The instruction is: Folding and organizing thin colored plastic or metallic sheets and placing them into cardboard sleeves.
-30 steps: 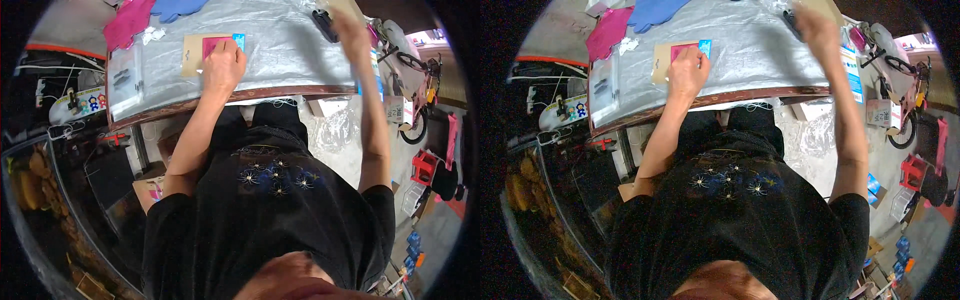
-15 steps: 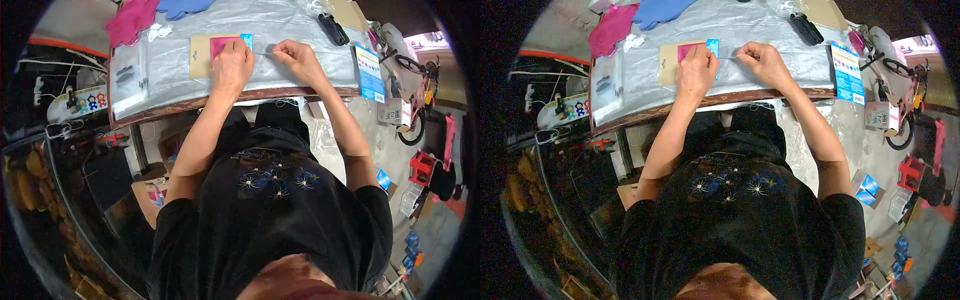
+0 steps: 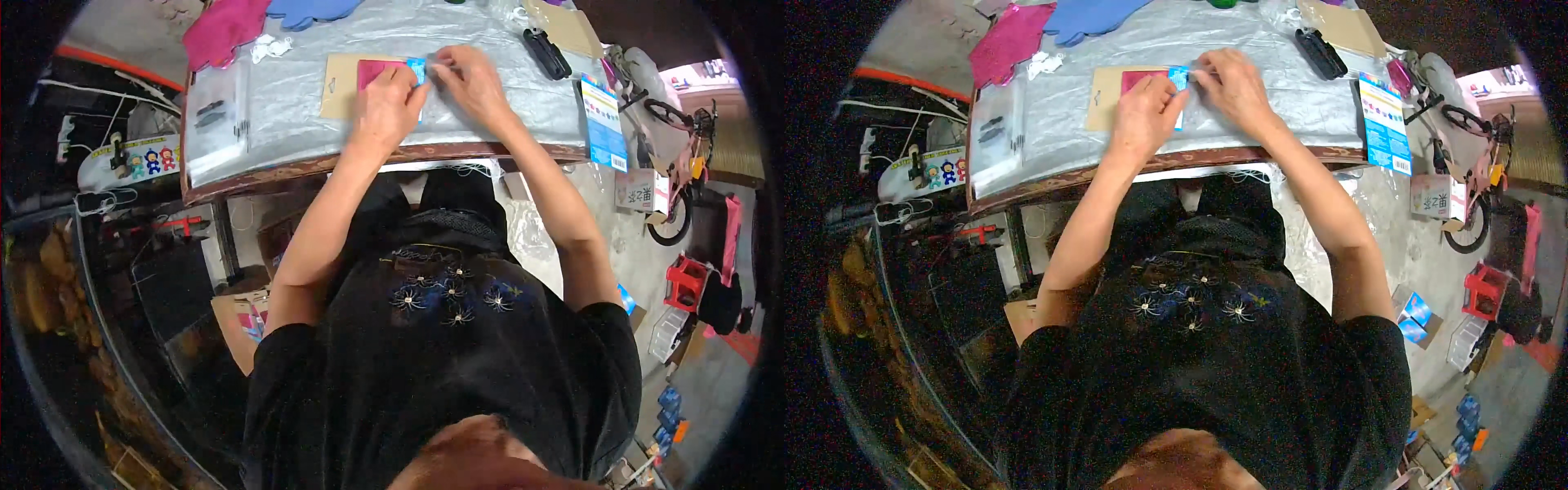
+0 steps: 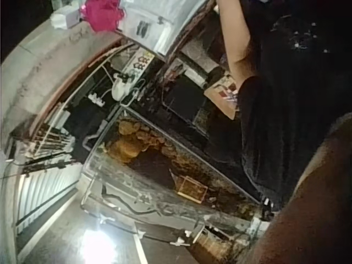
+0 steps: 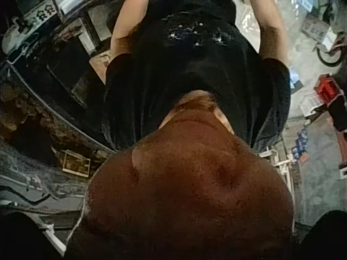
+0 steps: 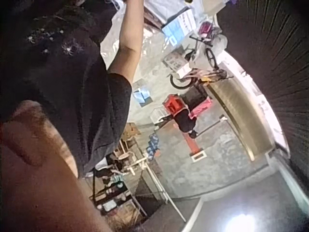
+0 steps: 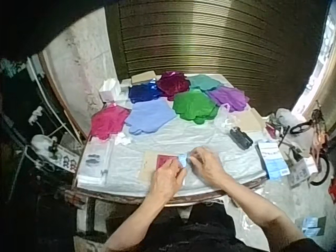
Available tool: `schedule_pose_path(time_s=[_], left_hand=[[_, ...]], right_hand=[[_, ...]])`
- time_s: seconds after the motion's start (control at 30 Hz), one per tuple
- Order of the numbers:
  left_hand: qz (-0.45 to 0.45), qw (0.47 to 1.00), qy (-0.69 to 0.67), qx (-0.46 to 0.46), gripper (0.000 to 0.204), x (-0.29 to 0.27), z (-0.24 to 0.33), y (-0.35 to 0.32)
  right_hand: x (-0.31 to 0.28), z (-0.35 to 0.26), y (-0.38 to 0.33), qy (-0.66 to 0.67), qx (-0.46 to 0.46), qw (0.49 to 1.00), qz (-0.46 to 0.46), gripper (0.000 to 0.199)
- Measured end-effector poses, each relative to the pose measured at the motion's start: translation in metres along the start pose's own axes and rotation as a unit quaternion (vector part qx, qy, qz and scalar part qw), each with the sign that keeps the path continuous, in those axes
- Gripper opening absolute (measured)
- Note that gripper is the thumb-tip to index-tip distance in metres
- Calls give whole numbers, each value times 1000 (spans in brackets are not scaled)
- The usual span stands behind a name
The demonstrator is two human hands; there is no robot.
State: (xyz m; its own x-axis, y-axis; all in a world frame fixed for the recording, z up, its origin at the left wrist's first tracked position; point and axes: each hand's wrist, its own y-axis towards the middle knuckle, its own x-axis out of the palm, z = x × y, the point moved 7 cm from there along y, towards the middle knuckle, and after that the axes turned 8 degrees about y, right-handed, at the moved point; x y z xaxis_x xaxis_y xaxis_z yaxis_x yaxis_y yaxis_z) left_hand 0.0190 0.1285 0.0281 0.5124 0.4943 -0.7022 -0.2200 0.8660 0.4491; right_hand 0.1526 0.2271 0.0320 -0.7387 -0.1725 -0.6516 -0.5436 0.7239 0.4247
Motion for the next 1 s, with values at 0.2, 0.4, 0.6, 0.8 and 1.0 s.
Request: schedule_pose_path(time_s=[0.2, 0.4, 0.6, 0.8, 1.0], left_hand=[[-4, 994, 74, 86, 42, -30, -14, -6], [-73, 983, 146, 80, 61, -4, -18, -15], [-91, 980, 159, 82, 61, 2, -15, -13], [-105, 980, 152, 71, 60, -1, -13, -12], [-110, 981, 143, 65, 60, -6, -15, -12]], right_hand=[[-44, 9, -24, -128, 41, 991, -6, 20], [-29, 4, -19, -157, -5, 988, 10, 12], [10, -20, -4, -232, -99, 967, 43, 8], [22, -37, 4, -226, -122, 966, -8, 7], [-93, 35, 6, -171, -103, 979, 30, 12]])
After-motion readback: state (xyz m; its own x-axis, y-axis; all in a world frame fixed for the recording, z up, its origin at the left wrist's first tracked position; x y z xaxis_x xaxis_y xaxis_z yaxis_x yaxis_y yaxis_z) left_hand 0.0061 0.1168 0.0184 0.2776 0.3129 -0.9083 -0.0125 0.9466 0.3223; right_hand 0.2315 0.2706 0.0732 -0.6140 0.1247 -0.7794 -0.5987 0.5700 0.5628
